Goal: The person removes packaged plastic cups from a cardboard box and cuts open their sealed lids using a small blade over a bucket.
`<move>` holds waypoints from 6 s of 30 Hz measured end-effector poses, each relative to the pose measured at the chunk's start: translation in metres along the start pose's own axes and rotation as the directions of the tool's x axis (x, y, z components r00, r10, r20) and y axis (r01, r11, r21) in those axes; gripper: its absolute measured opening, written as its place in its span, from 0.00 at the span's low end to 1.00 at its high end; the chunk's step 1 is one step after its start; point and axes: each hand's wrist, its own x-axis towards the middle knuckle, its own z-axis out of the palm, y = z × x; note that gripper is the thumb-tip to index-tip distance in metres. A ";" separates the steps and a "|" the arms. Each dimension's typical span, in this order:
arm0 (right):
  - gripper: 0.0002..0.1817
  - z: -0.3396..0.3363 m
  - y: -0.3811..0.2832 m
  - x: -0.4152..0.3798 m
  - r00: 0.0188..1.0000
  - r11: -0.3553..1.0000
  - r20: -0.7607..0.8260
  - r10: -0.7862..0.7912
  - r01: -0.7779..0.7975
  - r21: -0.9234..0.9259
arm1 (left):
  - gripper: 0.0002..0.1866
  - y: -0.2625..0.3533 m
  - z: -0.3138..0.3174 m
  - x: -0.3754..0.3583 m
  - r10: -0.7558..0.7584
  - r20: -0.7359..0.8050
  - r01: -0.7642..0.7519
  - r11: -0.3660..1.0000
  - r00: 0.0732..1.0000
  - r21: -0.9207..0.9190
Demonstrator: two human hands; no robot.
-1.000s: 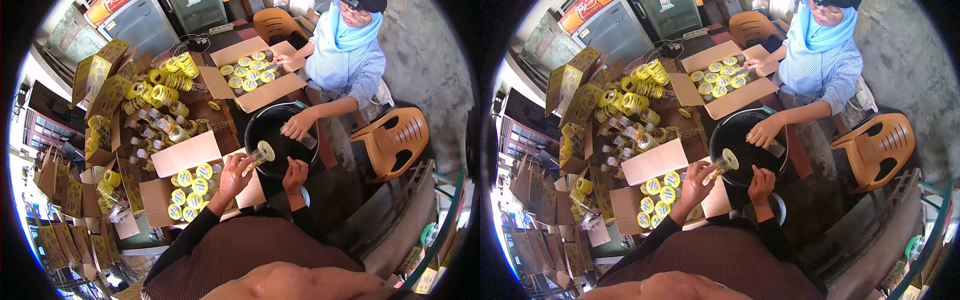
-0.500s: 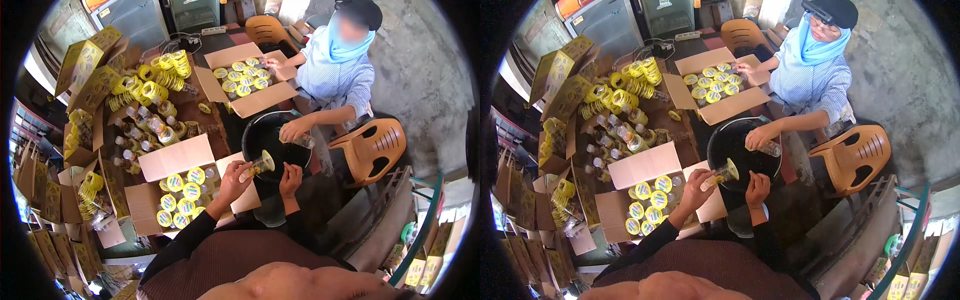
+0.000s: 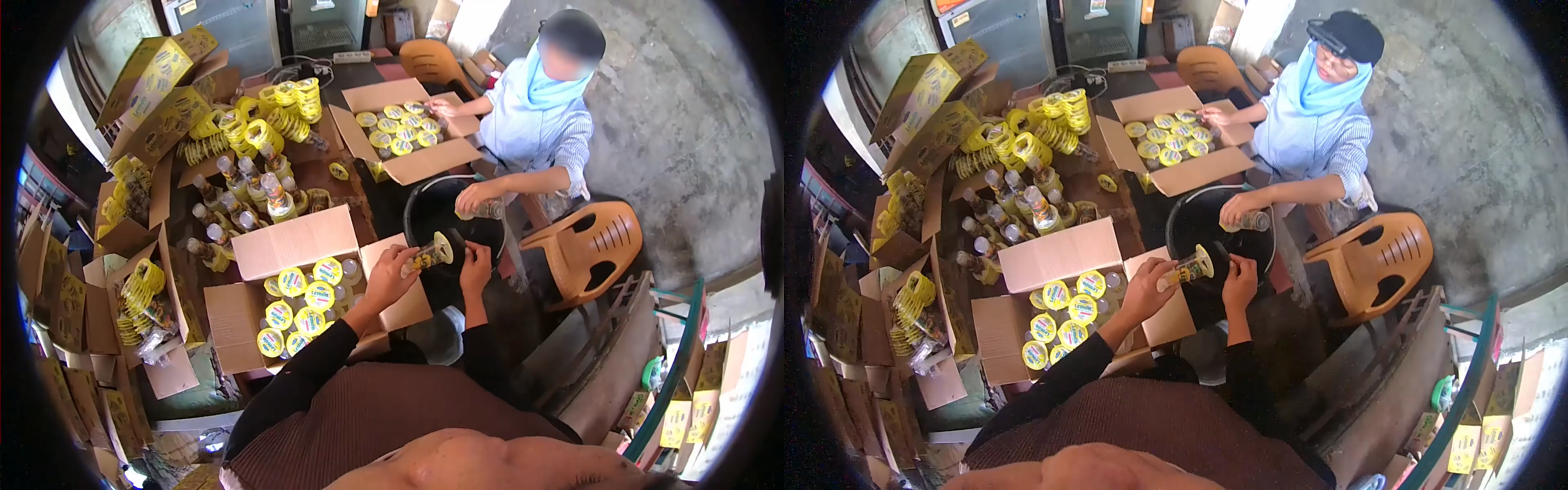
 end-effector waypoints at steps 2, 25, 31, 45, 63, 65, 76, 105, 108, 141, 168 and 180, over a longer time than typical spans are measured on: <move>0.06 0.002 -0.003 -0.002 0.999 0.993 -0.007 -0.048 0.047 -0.112 | 0.24 -0.004 -0.008 -0.003 -0.015 -0.088 0.008 0.997 0.996 -0.076; 0.05 0.009 0.005 0.000 0.985 0.978 -0.131 -0.115 0.090 -0.186 | 0.26 -0.147 -0.117 0.024 -0.070 -0.475 0.239 0.922 0.877 0.306; 0.05 0.007 0.005 0.000 0.981 0.972 -0.127 -0.147 0.119 -0.204 | 0.19 -0.129 -0.116 -0.077 -0.220 -0.309 0.320 0.889 0.925 0.327; 0.07 0.008 0.011 0.002 0.988 0.975 -0.118 -0.099 0.073 -0.211 | 0.30 -0.077 -0.041 -0.121 -0.251 0.079 0.198 0.890 0.965 0.410; 0.07 0.004 0.003 -0.002 0.990 0.982 -0.135 -0.039 0.013 -0.189 | 0.28 -0.091 -0.020 -0.120 -0.259 0.266 0.083 0.843 0.928 0.531; 0.07 0.004 0.003 -0.002 0.992 0.983 -0.122 -0.039 0.016 -0.181 | 0.27 -0.095 -0.021 -0.124 -0.217 0.250 0.073 0.874 0.944 0.481; 0.07 0.006 0.003 -0.002 0.988 0.981 -0.137 -0.069 0.043 -0.188 | 0.24 -0.086 -0.043 -0.138 -0.135 0.060 0.107 0.934 0.989 0.341; 0.09 -0.006 -0.063 -0.044 0.997 0.961 0.023 -0.079 0.070 0.269 | 0.28 -0.051 -0.082 -0.085 -0.283 0.465 0.445 -0.135 0.839 -0.885; 0.08 -0.016 -0.079 -0.038 0.995 0.951 0.018 -0.097 0.087 0.296 | 0.34 -0.044 -0.082 -0.061 -0.225 0.488 0.508 0.043 0.844 -0.860; 0.15 -0.073 -0.066 -0.025 0.974 0.972 -0.063 -0.219 0.212 -0.107 | 0.34 -0.035 0.080 0.083 0.037 0.386 0.089 0.948 0.922 -0.304; 0.13 -0.056 -0.073 0.004 0.826 0.762 0.196 -0.529 0.564 -0.319 | 0.36 -0.040 0.076 0.090 0.138 0.451 0.010 0.950 0.881 -0.312; 0.11 -0.068 -0.054 0.001 0.901 0.831 0.112 -0.418 0.430 -0.354 | 0.35 -0.044 0.078 0.086 0.147 0.392 -0.018 0.949 0.908 -0.314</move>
